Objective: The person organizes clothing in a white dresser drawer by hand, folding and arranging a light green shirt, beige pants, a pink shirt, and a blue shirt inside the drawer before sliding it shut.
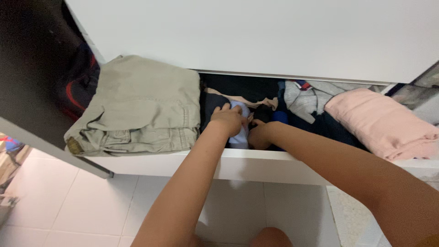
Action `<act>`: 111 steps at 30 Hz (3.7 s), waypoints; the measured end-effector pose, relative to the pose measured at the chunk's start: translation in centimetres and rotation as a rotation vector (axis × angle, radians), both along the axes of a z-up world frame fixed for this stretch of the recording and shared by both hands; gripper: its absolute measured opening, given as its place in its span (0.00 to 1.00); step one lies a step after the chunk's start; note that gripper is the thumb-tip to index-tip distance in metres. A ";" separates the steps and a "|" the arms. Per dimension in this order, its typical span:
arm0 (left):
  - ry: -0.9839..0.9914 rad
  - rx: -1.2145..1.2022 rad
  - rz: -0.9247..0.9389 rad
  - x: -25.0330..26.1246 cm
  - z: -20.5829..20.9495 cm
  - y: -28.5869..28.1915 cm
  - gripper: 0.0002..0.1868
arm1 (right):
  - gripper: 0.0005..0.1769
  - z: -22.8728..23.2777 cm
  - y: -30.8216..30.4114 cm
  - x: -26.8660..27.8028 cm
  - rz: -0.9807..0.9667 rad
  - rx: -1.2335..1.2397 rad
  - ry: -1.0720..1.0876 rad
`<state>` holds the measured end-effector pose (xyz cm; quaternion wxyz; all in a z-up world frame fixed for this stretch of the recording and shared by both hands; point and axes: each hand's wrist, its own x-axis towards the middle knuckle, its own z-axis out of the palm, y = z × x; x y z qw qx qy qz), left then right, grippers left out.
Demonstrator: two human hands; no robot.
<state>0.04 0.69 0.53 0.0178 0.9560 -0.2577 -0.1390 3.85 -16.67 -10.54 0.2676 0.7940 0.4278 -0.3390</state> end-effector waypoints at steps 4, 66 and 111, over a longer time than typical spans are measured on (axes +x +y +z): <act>0.061 -0.042 0.010 0.0 0.6 0.4 0.25 | 0.20 4.8 -1.3 -1.9 -0.163 0.543 0.062; 1.202 -1.958 0.350 -3.6 3.7 -12.8 0.40 | 0.33 27.1 -24.1 -9.5 -1.339 1.159 -0.335; 0.105 -0.499 -0.184 -1.7 -2.7 -20.4 0.34 | 0.31 8.0 -29.4 0.0 -0.967 0.977 -0.250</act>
